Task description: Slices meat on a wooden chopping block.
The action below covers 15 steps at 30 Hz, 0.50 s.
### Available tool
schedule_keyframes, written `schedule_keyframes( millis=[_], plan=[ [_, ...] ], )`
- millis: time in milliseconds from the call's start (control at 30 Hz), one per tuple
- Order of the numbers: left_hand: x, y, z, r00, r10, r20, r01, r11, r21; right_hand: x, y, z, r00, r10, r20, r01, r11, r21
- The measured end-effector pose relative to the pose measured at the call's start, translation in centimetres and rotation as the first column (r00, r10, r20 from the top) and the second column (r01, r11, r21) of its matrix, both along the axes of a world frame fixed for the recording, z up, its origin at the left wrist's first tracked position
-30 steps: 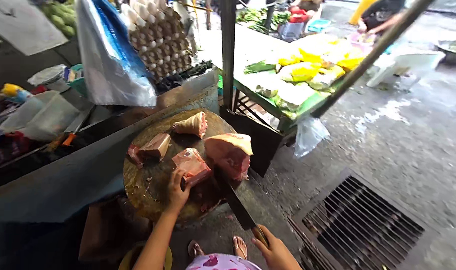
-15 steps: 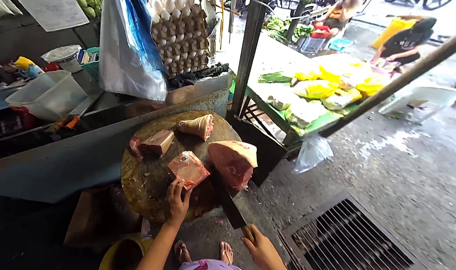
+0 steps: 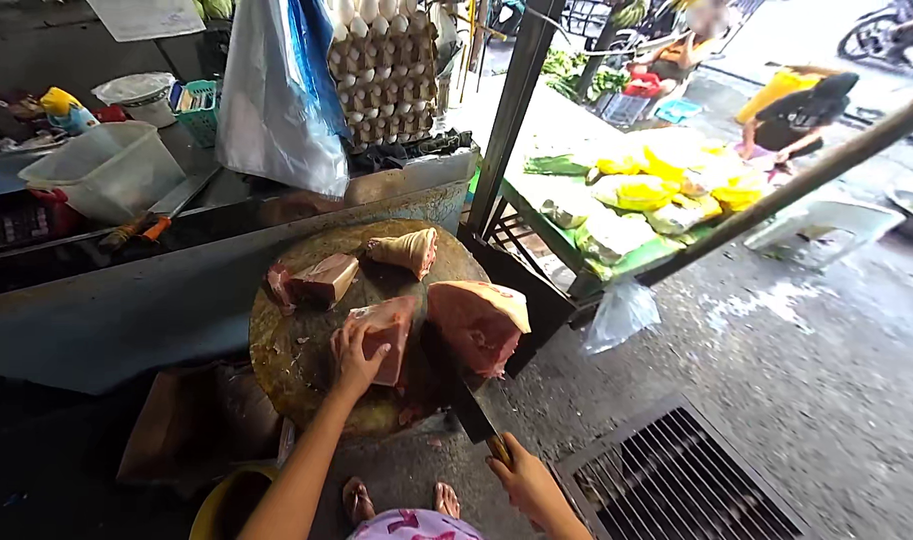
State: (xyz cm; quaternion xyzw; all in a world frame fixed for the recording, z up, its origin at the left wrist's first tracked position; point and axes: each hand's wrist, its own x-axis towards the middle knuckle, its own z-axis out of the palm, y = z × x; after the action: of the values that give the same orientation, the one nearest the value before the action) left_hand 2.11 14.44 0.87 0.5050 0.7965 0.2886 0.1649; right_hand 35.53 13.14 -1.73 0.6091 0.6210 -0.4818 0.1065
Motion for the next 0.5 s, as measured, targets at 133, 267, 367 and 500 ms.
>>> schedule_keyframes(
  millis=[133, 267, 367, 500],
  plan=[
    [1.0, 2.4, 2.2, 0.960, 0.220, 0.172, -0.198, 0.970, -0.141, -0.4, -0.7, -0.2, 1.000, -0.017, -0.010, 0.017, 1.000, 0.005],
    [1.0, 5.7, 2.9, 0.913, 0.310, 0.264, -0.268, 0.946, -0.183, -0.2, -1.0, -0.7, 0.998, -0.034, -0.046, 0.034, 0.999, -0.009],
    [-0.8, 6.6, 3.2, 0.941, 0.232, 0.248, -0.171, 0.955, -0.242, 0.4, -0.5, -1.2, 0.997, -0.029, -0.067, 0.028, 0.999, -0.020],
    [-3.2, 6.7, 3.1, 0.948, 0.167, 0.273, -0.085, 0.954, -0.288, 1.4, 0.2, -2.1, 0.992, -0.027, -0.125, 0.021, 0.998, -0.054]
  ],
)
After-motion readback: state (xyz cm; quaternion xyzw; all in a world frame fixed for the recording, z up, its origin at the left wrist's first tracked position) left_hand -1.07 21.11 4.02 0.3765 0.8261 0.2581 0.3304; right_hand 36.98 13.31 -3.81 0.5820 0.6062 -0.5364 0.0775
